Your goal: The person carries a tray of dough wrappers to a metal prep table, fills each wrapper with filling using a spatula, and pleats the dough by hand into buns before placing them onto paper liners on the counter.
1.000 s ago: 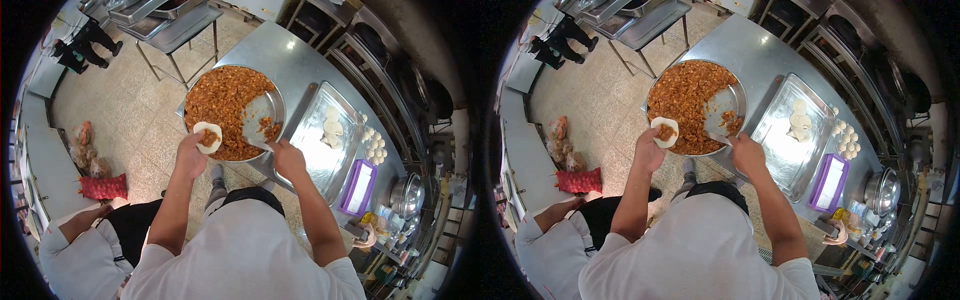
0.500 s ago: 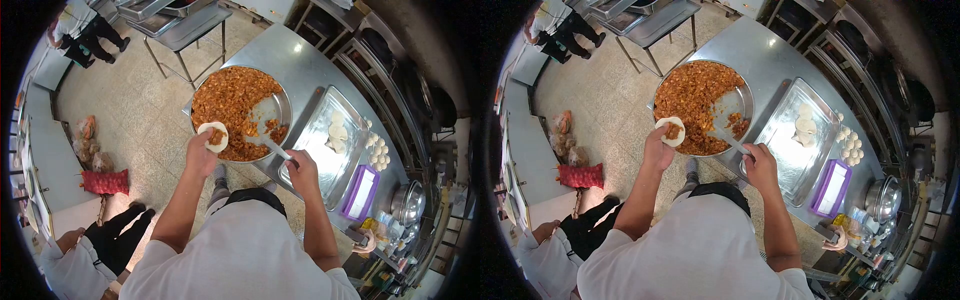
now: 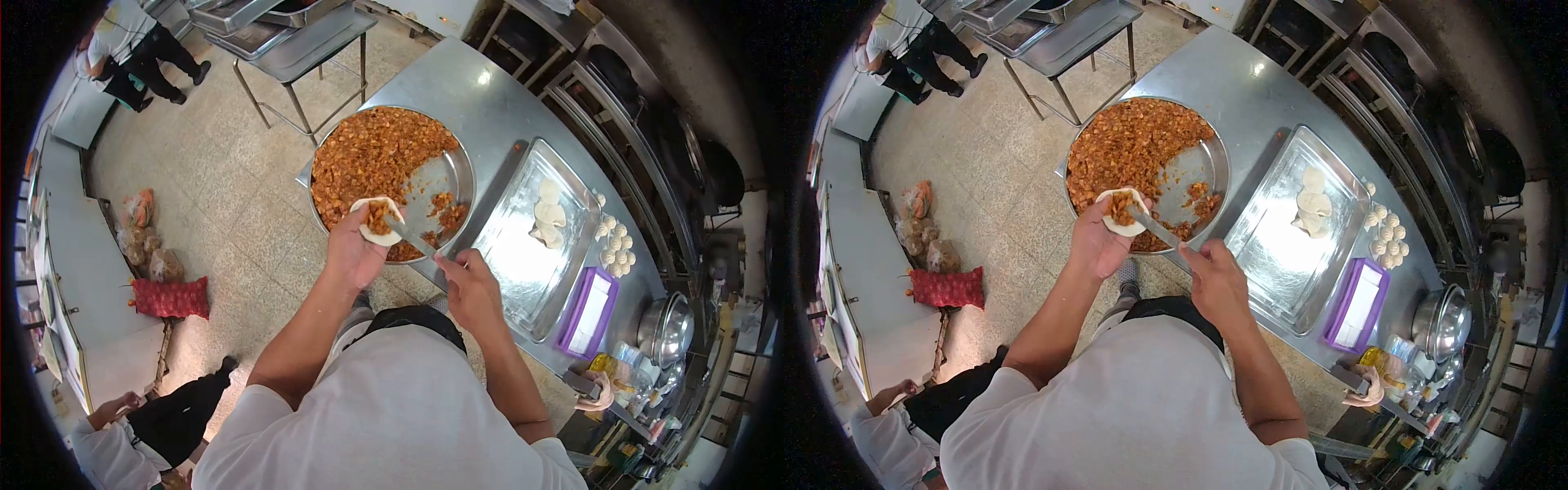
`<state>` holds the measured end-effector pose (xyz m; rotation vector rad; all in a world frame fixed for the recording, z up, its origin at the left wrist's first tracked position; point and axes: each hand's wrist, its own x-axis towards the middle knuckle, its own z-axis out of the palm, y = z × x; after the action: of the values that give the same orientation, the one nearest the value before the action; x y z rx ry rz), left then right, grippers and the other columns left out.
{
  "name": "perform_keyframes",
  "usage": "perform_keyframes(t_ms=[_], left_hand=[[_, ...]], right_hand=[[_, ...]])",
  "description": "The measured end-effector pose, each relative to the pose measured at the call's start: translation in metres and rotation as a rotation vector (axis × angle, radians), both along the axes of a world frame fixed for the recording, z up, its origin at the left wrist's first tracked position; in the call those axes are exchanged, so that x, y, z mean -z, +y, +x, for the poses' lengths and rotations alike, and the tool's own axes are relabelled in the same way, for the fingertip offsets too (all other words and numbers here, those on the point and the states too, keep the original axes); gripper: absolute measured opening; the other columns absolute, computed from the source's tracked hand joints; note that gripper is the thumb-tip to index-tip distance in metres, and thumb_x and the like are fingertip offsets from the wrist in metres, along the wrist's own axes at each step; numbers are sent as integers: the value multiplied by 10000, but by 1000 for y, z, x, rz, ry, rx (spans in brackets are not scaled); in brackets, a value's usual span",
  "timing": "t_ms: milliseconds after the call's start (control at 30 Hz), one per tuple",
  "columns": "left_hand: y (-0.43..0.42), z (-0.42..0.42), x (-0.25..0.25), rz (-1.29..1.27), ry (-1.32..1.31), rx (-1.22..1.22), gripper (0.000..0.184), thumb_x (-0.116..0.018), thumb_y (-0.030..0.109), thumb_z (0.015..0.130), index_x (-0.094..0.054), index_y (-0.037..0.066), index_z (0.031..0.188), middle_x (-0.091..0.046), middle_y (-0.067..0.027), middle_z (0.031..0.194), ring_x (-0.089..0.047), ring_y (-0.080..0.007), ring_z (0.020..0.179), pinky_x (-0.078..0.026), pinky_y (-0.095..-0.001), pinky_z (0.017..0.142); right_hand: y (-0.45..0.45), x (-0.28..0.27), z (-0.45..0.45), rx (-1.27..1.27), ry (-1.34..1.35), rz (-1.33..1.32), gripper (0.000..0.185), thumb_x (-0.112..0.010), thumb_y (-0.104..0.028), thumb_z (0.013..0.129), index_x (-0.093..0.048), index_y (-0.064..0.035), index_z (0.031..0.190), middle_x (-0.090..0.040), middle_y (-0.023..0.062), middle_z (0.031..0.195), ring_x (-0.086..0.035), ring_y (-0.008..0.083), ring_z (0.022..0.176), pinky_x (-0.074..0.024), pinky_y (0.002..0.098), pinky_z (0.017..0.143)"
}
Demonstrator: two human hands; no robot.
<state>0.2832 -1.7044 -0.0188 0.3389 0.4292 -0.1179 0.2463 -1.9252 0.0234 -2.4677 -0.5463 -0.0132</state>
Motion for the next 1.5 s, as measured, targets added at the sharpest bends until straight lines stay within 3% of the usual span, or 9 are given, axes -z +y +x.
perform_keyframes(t_ms=[333, 500, 733, 933, 1067, 1133, 1333, 1400, 1500], left_hand=[[2, 0, -17, 90, -54, -74, 319, -410, 157, 1003, -529, -15, 1243, -599, -191, 1198, -604, -328, 1125, -487, -451, 1014], [7, -1, -10, 57, -90, -28, 269, -436, 132, 981, -562, 9, 1184, -592, -170, 1164, -605, -300, 1088, -485, -431, 990], [9, -3, -12, 66, -198, 19, 265, -482, 98, 962, -556, 6, 1199, -607, -203, 1169, -620, -333, 1087, -492, -441, 1002], [24, -2, -9, 141, -64, -244, 292, -445, 118, 991, -528, 8, 1248, -616, -158, 1169, -627, -303, 1086, -517, -406, 947], [29, -3, -2, 322, 3, 31, 312, -483, 128, 1004, -469, -7, 1285, -600, -124, 1198, -655, -225, 1035, -566, -373, 882], [16, -10, -7, 385, -4, 224, 321, -538, 74, 972, -452, 1, 1273, -604, -116, 1171, -650, -206, 1042, -565, -360, 888], [-14, -22, -35, 165, -113, 95, 332, -569, 93, 966, -466, 23, 1274, -600, -93, 1198, -622, -184, 1089, -513, -362, 967], [-23, -25, -32, 246, -105, 217, 343, -565, 113, 981, -468, 43, 1302, -599, -83, 1213, -589, -179, 1132, -469, -360, 1000], [-35, -32, -37, 320, -122, 287, 414, -639, 131, 947, -451, 44, 1306, -582, -81, 1217, -575, -179, 1140, -466, -343, 990]], right_hand=[[-4, -28, 1, 81, -78, 244, 283, -684, -31, 819, -730, -146, 1073, -602, 87, 857, -639, 260, 708, -527, 359, 617], [0, -25, 1, 44, -54, 14, 265, -676, 32, 811, -725, -79, 1046, -626, 99, 825, -655, 251, 731, -525, 344, 644], [4, -23, 3, 68, 14, 91, 256, -661, -21, 822, -725, -110, 1053, -624, 106, 843, -641, 289, 776, -527, 374, 676], [-15, -20, 9, 104, 6, -27, 247, -650, -8, 809, -712, -85, 1035, -628, 121, 856, -640, 298, 756, -520, 394, 664], [-10, 42, 16, 74, 43, -433, 231, -596, -29, 798, -704, -66, 999, -628, 126, 879, -635, 326, 785, -527, 435, 663], [2, 57, 18, 82, 190, -432, 229, -552, -139, 870, -704, -61, 1022, -621, 162, 988, -617, 337, 973, -526, 462, 787], [2, 25, 9, 0, -109, -5, 214, -658, -41, 807, -688, -26, 1018, -616, 153, 922, -614, 317, 825, -505, 374, 783], [2, 8, 1, 67, 271, 446, 170, -709, -77, 847, -675, -16, 1001, -621, 110, 942, -617, 251, 866, -480, 315, 818], [5, 0, -4, 74, 428, 643, 137, -702, -122, 900, -663, -13, 972, -625, 66, 945, -601, 167, 889, -464, 285, 830]])
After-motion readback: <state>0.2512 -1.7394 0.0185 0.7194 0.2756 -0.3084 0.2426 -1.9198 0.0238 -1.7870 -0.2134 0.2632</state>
